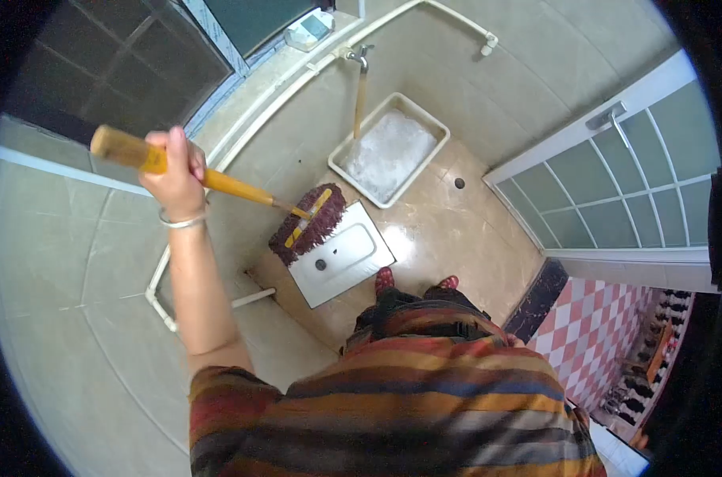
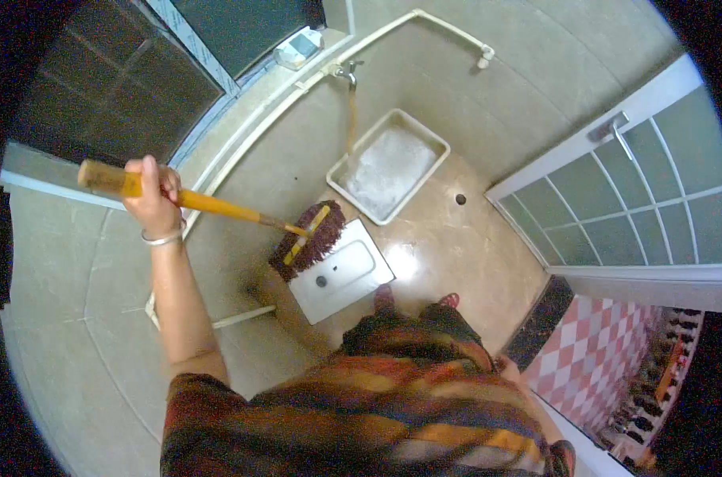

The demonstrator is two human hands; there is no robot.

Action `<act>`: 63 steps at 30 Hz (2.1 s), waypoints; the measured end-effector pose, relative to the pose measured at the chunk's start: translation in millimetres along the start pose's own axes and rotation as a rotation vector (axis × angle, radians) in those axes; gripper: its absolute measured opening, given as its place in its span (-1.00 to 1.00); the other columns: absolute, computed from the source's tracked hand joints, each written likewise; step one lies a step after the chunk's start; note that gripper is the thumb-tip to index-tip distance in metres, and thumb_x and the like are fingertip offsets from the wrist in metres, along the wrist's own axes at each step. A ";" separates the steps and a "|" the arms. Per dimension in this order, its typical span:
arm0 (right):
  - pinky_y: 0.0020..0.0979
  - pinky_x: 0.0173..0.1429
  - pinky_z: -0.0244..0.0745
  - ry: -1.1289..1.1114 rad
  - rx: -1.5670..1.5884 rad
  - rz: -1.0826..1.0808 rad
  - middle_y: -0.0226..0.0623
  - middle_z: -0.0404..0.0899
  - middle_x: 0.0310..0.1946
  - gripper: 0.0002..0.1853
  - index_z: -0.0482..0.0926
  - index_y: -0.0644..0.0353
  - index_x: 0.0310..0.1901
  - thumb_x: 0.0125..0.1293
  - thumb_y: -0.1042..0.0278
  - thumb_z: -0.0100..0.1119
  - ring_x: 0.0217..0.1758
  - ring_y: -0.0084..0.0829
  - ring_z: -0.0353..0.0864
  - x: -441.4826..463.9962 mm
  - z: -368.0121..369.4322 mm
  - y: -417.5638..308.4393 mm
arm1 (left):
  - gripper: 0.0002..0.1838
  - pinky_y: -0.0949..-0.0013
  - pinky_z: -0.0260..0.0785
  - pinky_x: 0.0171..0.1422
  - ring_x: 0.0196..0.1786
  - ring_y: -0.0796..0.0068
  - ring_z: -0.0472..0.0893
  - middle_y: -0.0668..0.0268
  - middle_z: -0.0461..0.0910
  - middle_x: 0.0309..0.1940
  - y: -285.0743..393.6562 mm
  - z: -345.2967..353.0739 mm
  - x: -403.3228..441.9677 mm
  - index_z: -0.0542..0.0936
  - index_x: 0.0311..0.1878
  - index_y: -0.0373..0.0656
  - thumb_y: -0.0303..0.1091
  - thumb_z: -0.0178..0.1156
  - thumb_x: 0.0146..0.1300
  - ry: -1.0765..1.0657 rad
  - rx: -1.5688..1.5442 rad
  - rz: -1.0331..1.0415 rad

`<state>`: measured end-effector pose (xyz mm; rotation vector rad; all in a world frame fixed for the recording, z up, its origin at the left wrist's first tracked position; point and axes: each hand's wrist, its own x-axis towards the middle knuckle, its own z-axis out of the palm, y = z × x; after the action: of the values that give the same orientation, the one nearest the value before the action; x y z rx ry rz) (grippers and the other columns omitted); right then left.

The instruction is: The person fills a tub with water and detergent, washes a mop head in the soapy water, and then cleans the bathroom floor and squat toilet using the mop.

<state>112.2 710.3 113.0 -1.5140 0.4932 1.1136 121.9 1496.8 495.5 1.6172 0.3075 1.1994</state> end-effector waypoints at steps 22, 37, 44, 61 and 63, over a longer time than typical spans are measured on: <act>-0.43 -0.13 0.38 0.064 -0.678 0.017 -0.31 0.52 -0.24 -0.54 0.45 0.24 -0.08 -0.08 0.35 0.32 -0.19 -0.48 0.48 -40.7 22.9 -48.9 | -0.78 0.61 0.05 -0.71 -0.77 0.70 0.20 0.45 0.23 -0.79 -108.4 19.9 -71.1 0.27 -0.55 -0.12 -0.45 0.03 0.20 -0.013 0.067 -0.070; -0.43 -0.04 0.34 -0.075 -0.568 -0.068 -0.34 0.47 -0.14 -0.56 0.43 0.23 -0.08 -0.07 0.51 0.29 -0.10 -0.46 0.45 -9.0 -12.6 -11.0 | -0.78 0.57 0.08 -0.69 -0.75 0.66 0.24 0.44 0.23 -0.79 -35.5 8.2 -12.8 0.24 -0.52 -0.10 -0.42 0.03 0.20 -0.020 -0.055 -0.158; -0.43 -0.09 0.36 -0.246 -0.287 -0.129 -0.36 0.49 -0.23 -0.57 0.44 0.21 -0.12 -0.10 0.51 0.31 -0.15 -0.46 0.45 15.4 -77.9 44.1 | -0.77 0.56 0.10 -0.64 -0.76 0.66 0.21 0.45 0.21 -0.78 -72.4 11.5 -33.9 0.23 -0.52 -0.08 -0.41 -0.01 0.23 -0.148 0.056 -0.243; -0.41 -0.30 0.51 -0.642 -0.131 0.432 -0.34 0.40 -0.03 -0.38 0.15 0.06 0.21 0.19 -0.09 -0.02 -0.17 -0.46 0.48 -114.7 280.6 -375.3 | -0.47 0.18 0.14 0.12 0.06 0.13 0.34 0.11 0.39 -0.08 -50.3 195.8 -279.3 0.34 -0.05 -0.13 -0.13 0.25 -0.09 -1.110 0.058 0.092; -0.43 -0.35 0.49 -0.659 -0.307 0.518 -0.34 0.42 -0.09 -0.40 0.13 0.05 0.20 0.17 0.12 0.09 -0.30 -0.49 0.48 -98.5 274.7 -367.9 | -0.45 0.15 0.13 0.15 0.07 0.10 0.32 0.06 0.36 -0.04 -60.2 179.6 -294.4 0.32 -0.02 -0.18 -0.12 0.22 -0.05 -1.040 0.162 -0.007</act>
<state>259.8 1039.6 413.4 -1.1868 0.2575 2.0719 152.3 1211.6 294.9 2.1429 -0.2658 0.2113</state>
